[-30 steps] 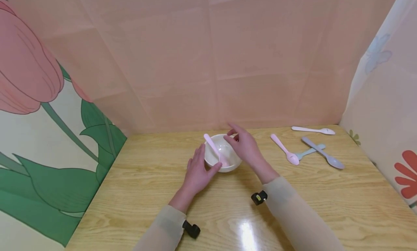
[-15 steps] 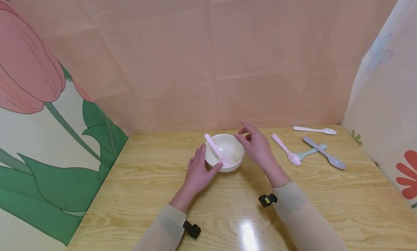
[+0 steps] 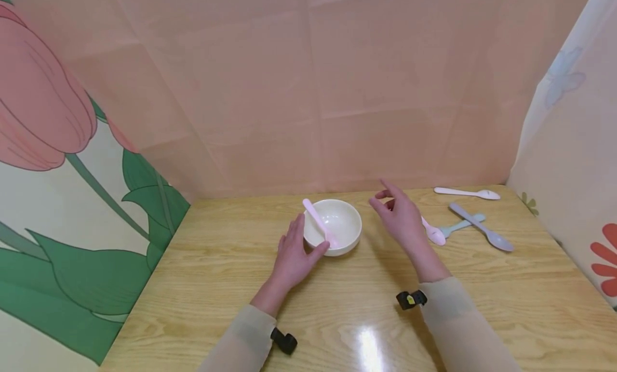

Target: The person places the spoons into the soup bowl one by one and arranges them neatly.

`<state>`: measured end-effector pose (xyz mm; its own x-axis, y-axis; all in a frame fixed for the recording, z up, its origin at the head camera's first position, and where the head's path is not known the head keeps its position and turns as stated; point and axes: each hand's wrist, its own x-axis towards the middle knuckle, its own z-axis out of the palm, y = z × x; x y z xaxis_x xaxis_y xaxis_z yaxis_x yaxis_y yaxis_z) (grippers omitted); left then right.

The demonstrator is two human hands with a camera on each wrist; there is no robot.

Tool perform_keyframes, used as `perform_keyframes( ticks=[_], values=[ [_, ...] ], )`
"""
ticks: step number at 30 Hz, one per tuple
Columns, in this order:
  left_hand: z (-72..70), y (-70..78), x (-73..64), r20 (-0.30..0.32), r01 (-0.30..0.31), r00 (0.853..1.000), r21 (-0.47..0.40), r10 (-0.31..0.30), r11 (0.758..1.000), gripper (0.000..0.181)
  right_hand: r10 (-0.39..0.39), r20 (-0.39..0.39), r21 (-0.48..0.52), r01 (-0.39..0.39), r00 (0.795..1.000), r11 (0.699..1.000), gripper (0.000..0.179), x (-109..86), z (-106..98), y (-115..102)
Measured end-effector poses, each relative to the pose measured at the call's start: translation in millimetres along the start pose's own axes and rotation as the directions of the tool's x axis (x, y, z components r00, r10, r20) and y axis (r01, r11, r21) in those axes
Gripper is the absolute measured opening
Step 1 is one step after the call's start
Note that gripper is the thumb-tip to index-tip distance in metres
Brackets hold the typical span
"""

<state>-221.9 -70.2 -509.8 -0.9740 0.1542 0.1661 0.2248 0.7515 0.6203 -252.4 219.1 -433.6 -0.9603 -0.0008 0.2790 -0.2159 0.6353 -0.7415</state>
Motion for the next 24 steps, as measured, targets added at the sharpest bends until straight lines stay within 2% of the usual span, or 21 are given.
perform_keyframes(
  ticks=[24],
  values=[
    [-1.6, 2.4, -1.9, 0.009, 0.011, 1.0, -0.006, -0.011, 1.0, 0.114, 0.051, -0.038, -0.029, -0.052, 0.998, 0.998, 0.073, 5.2, -23.4, 55.1]
  ],
)
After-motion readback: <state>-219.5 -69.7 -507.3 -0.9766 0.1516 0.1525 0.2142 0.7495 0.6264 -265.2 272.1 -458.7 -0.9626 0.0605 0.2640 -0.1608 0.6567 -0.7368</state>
